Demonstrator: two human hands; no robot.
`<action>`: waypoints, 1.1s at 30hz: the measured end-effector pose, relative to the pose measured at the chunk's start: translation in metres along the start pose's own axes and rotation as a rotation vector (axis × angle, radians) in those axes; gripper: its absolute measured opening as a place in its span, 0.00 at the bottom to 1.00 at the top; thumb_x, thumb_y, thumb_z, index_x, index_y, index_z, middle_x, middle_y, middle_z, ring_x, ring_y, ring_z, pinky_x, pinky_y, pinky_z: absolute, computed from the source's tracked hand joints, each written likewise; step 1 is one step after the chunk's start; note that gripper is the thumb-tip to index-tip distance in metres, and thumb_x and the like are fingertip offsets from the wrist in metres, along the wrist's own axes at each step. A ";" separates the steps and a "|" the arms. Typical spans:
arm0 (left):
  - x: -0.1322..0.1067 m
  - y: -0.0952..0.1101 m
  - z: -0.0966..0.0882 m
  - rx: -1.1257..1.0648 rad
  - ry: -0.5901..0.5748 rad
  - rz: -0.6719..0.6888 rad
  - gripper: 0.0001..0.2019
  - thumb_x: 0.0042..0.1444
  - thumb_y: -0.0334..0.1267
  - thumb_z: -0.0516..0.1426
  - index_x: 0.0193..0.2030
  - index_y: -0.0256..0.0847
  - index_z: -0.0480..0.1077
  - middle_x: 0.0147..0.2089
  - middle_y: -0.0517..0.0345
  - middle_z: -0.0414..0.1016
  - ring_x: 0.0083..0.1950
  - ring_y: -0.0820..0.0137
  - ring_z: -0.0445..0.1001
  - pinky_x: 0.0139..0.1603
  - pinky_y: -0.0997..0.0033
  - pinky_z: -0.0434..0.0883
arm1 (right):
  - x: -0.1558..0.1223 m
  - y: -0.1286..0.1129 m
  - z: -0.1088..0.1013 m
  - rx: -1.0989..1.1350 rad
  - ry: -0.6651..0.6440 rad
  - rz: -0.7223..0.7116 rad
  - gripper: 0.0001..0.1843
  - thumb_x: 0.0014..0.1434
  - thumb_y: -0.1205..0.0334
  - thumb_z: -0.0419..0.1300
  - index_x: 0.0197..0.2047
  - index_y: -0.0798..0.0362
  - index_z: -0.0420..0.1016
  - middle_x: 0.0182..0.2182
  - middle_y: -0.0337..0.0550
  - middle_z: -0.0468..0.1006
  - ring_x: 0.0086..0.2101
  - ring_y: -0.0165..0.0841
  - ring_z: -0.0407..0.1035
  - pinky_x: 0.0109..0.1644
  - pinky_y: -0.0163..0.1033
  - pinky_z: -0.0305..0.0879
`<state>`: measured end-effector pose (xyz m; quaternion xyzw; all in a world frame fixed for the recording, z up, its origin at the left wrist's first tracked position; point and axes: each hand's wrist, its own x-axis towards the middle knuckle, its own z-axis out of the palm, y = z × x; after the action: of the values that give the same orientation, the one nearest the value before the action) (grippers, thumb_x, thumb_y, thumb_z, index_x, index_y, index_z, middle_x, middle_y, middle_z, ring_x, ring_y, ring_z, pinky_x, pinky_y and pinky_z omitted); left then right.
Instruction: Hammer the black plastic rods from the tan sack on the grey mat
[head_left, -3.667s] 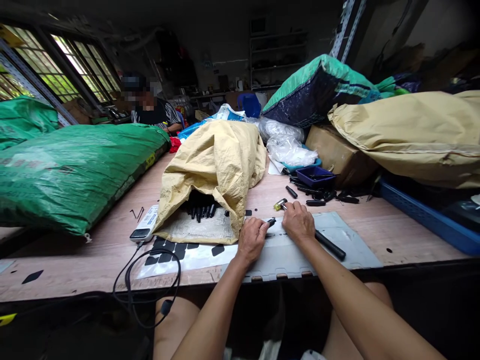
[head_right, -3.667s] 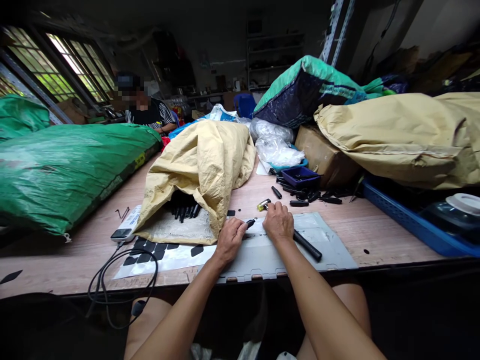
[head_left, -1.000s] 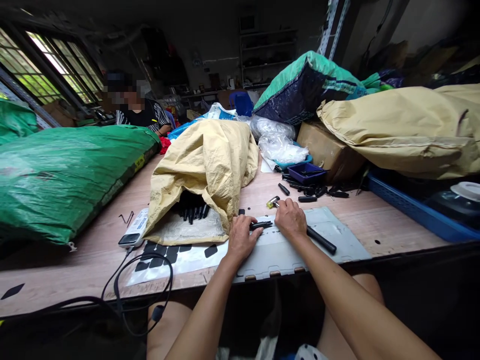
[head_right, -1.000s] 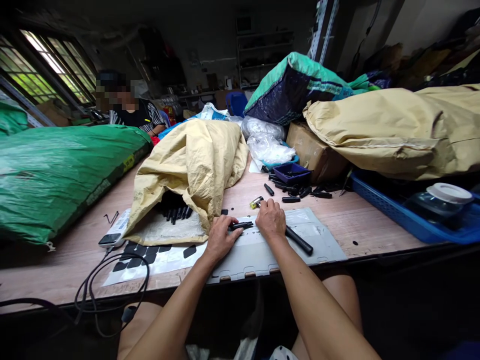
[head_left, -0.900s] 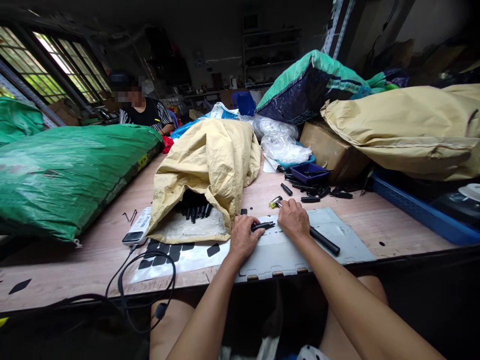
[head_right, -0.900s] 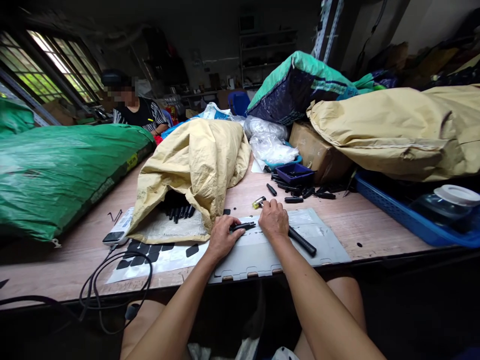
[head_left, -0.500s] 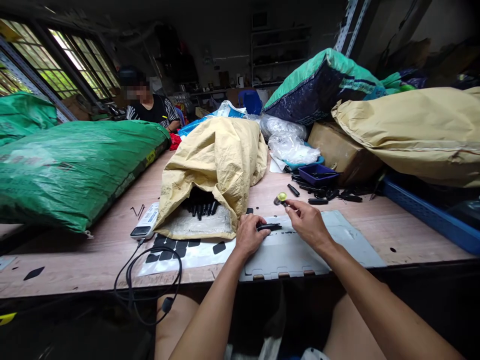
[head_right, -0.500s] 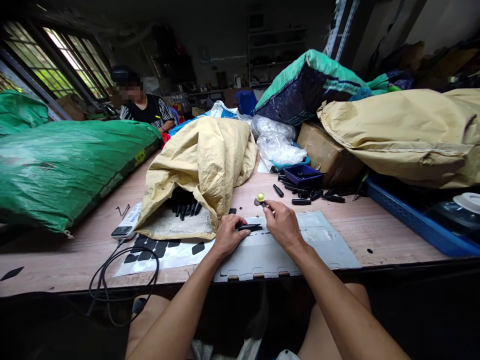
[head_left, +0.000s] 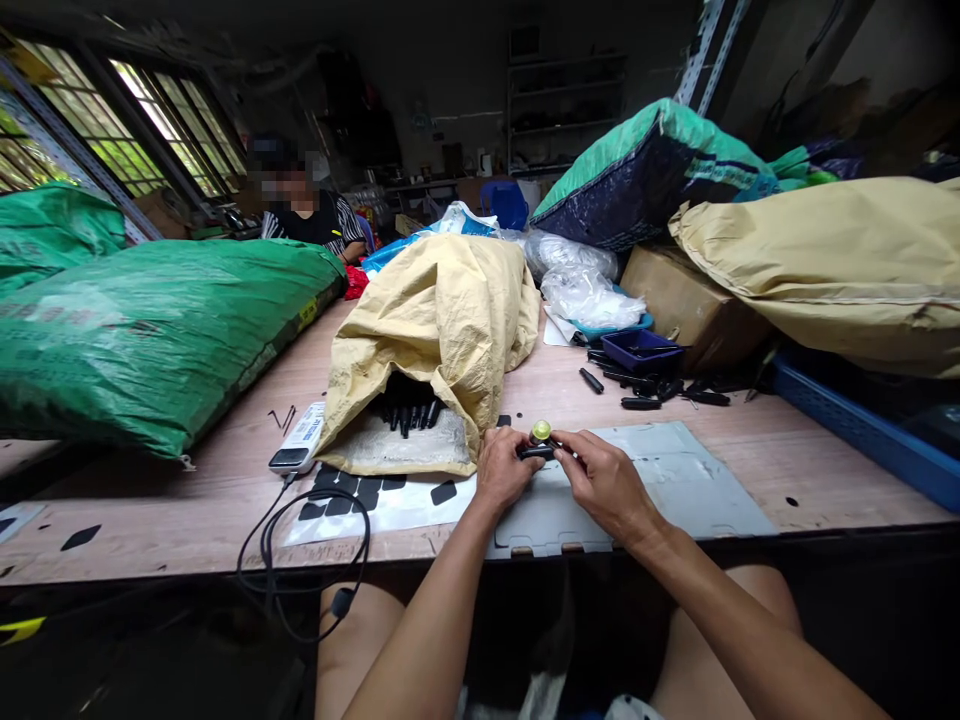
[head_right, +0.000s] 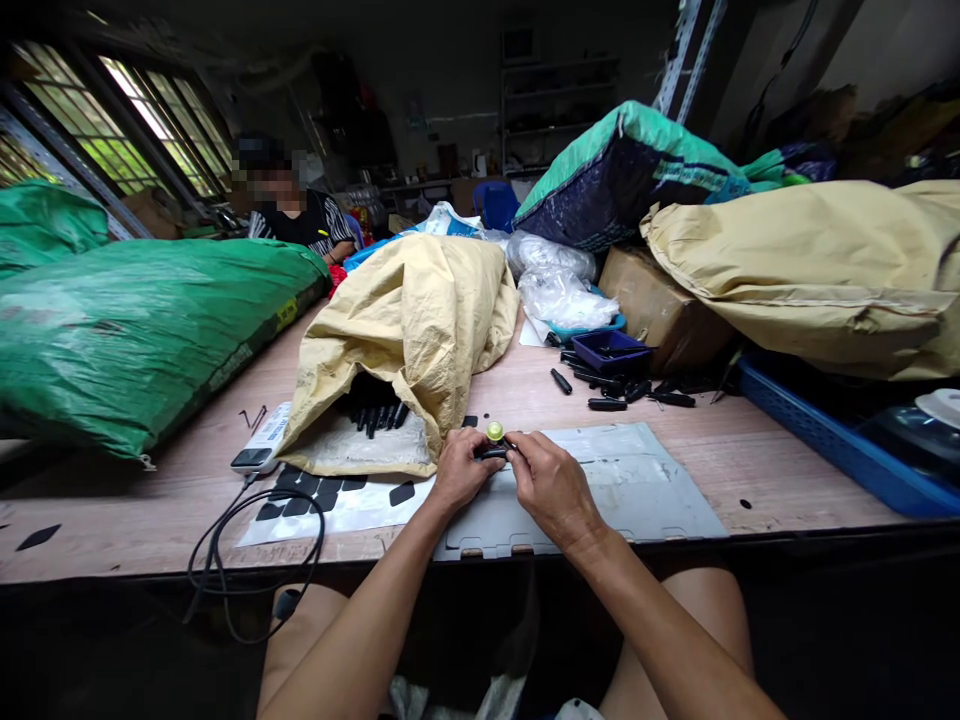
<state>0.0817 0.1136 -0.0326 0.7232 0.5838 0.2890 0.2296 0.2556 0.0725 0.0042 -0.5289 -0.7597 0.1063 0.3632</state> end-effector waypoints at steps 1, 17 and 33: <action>0.000 0.001 -0.001 0.003 -0.003 0.002 0.07 0.53 0.38 0.68 0.39 0.44 0.78 0.42 0.57 0.75 0.50 0.61 0.68 0.53 0.61 0.66 | -0.002 -0.001 0.003 -0.019 0.008 -0.003 0.18 0.68 0.63 0.52 0.55 0.49 0.78 0.46 0.46 0.82 0.44 0.36 0.76 0.50 0.39 0.71; -0.001 -0.002 0.001 -0.047 0.024 0.017 0.08 0.54 0.36 0.67 0.41 0.44 0.81 0.42 0.56 0.77 0.51 0.61 0.68 0.55 0.60 0.65 | -0.015 0.016 0.004 -0.050 0.010 0.077 0.17 0.68 0.62 0.51 0.54 0.50 0.78 0.46 0.46 0.82 0.46 0.37 0.76 0.51 0.40 0.70; -0.005 0.002 -0.002 0.028 0.008 0.048 0.08 0.56 0.37 0.65 0.43 0.45 0.77 0.43 0.57 0.75 0.52 0.60 0.67 0.54 0.62 0.65 | 0.041 0.069 0.024 -0.549 -0.039 0.299 0.17 0.68 0.62 0.55 0.56 0.50 0.77 0.48 0.48 0.78 0.48 0.40 0.69 0.47 0.41 0.61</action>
<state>0.0806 0.1084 -0.0308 0.7389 0.5710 0.2893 0.2103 0.2827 0.1426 -0.0322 -0.7111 -0.6805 -0.0404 0.1724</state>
